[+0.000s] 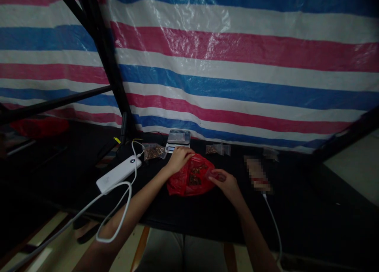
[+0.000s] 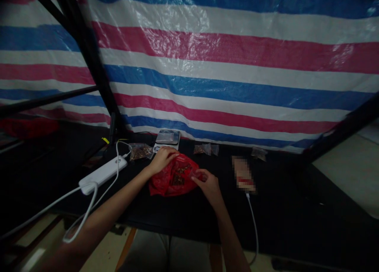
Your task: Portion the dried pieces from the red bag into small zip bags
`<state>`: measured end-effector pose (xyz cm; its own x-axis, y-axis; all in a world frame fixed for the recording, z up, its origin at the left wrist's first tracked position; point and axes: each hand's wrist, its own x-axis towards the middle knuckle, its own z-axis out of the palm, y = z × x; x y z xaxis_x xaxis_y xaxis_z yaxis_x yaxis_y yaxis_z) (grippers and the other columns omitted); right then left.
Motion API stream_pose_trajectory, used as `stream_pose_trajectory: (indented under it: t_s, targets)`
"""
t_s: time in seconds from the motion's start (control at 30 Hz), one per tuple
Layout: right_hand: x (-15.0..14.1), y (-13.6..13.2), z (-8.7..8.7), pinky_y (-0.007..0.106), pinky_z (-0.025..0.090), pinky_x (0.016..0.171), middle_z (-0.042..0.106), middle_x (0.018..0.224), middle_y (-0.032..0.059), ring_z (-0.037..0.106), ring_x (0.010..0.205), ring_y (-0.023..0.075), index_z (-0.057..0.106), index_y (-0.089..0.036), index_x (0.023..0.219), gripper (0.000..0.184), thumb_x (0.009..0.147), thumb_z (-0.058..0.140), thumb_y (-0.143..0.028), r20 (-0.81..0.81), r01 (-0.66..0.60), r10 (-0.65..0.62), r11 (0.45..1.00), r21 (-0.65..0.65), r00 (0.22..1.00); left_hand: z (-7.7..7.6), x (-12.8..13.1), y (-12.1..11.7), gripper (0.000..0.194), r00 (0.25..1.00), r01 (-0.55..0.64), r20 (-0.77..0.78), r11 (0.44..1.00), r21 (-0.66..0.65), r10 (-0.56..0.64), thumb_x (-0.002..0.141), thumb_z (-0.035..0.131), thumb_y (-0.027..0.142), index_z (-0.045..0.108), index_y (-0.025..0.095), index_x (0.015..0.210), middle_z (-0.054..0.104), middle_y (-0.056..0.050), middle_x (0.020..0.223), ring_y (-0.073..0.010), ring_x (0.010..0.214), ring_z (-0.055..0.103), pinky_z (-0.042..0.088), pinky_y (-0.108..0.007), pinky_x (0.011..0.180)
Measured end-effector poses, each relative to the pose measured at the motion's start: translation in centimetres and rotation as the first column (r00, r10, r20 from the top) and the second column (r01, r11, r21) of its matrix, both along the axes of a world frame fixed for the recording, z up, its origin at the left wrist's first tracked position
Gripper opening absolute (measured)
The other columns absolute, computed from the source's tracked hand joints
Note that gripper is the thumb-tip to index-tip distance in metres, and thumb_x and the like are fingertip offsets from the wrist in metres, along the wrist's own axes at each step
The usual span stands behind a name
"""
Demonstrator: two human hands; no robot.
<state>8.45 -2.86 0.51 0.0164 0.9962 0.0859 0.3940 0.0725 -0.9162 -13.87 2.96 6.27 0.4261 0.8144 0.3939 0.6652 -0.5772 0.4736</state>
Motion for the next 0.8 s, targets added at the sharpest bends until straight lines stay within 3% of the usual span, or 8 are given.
stream_pose_trajectory:
  t_s: [0.17, 0.27, 0.37, 0.5, 0.63, 0.73, 0.8]
  targets:
    - [0.6, 0.3, 3.9, 0.041, 0.048, 0.083, 0.066, 0.097, 0.0094, 0.062, 0.086, 0.0233, 0.062, -0.017, 0.093, 0.036, 0.062, 0.068, -0.035, 0.089, 0.040, -0.062, 0.972, 0.230, 0.994, 1.3, -0.6, -1.4, 0.024, 0.996, -0.023, 0.090, 0.998, 0.056, 0.018, 0.087, 0.041, 0.030, 0.063, 0.021, 0.088, 0.066, -0.001, 0.090, -0.0163, 0.089, 0.057, 0.034, -0.031, 0.086]
    - [0.9, 0.0, 6.2, 0.042, 0.046, 0.084, 0.064, 0.101, 0.0092, 0.060, 0.090, 0.0243, 0.063, -0.018, 0.093, 0.035, 0.065, 0.066, -0.038, 0.231, -0.054, -0.024, 0.945, 0.324, 0.973, 1.8, -1.0, -1.9, 0.025, 0.992, -0.037, 0.120, 0.996, 0.076, 0.028, 0.088, 0.040, 0.030, 0.063, 0.020, 0.089, 0.066, -0.001, 0.091, -0.0166, 0.090, 0.056, 0.034, -0.033, 0.087]
    - [1.4, 0.0, 7.5, 0.042, 0.045, 0.087, 0.063, 0.104, 0.0079, 0.058, 0.095, 0.0240, 0.062, -0.020, 0.095, 0.033, 0.068, 0.065, -0.037, 0.337, -0.172, 0.054, 0.928, 0.331, 0.940, 1.9, -1.2, -2.2, 0.025, 0.991, -0.040, 0.131, 0.996, 0.081, 0.030, 0.088, 0.039, 0.029, 0.062, 0.020, 0.090, 0.065, -0.002, 0.092, -0.0170, 0.090, 0.056, 0.034, -0.034, 0.088]
    - [1.3, -0.3, 8.1, 0.040, 0.042, 0.090, 0.062, 0.106, 0.0061, 0.056, 0.099, 0.0226, 0.061, -0.022, 0.099, 0.031, 0.071, 0.062, -0.034, 0.409, -0.211, 0.058, 0.917, 0.339, 0.910, 1.4, -1.1, -2.3, 0.024, 0.991, -0.036, 0.129, 0.996, 0.077, 0.026, 0.088, 0.039, 0.029, 0.062, 0.020, 0.089, 0.065, -0.002, 0.091, -0.0173, 0.090, 0.056, 0.035, -0.033, 0.087]
    - [-0.6, -1.5, 7.8, 0.039, 0.041, 0.092, 0.059, 0.111, 0.0069, 0.053, 0.104, 0.0221, 0.055, -0.021, 0.105, 0.033, 0.074, 0.059, -0.033, 0.451, -0.274, 0.083, 0.885, 0.377, 0.889, 0.9, -0.6, -2.2, 0.025, 0.988, -0.019, 0.153, 0.997, 0.069, 0.008, 0.088, 0.038, 0.028, 0.061, 0.019, 0.089, 0.064, -0.002, 0.090, -0.0169, 0.088, 0.057, 0.038, -0.031, 0.084]
    - [-2.2, -1.9, 7.1, 0.038, 0.040, 0.091, 0.058, 0.111, 0.0058, 0.053, 0.104, 0.0210, 0.049, -0.023, 0.111, 0.034, 0.078, 0.054, -0.027, 0.583, -0.422, 0.181, 0.853, 0.307, 0.792, 1.0, -0.3, -2.4, 0.025, 0.984, -0.015, 0.179, 0.997, 0.074, 0.001, 0.089, 0.037, 0.027, 0.060, 0.019, 0.089, 0.064, -0.003, 0.090, -0.0170, 0.089, 0.057, 0.038, -0.031, 0.085]
    - [-2.7, -1.6, 6.6, 0.037, 0.042, 0.087, 0.060, 0.106, 0.0061, 0.055, 0.099, 0.0206, 0.049, -0.021, 0.110, 0.031, 0.079, 0.051, -0.021, 0.697, -0.475, 0.174, 0.840, 0.263, 0.695, 1.2, -0.2, -2.6, 0.026, 0.981, -0.025, 0.195, 0.997, 0.077, 0.010, 0.089, 0.036, 0.028, 0.060, 0.018, 0.090, 0.064, -0.003, 0.090, -0.0172, 0.088, 0.057, 0.038, -0.031, 0.085]
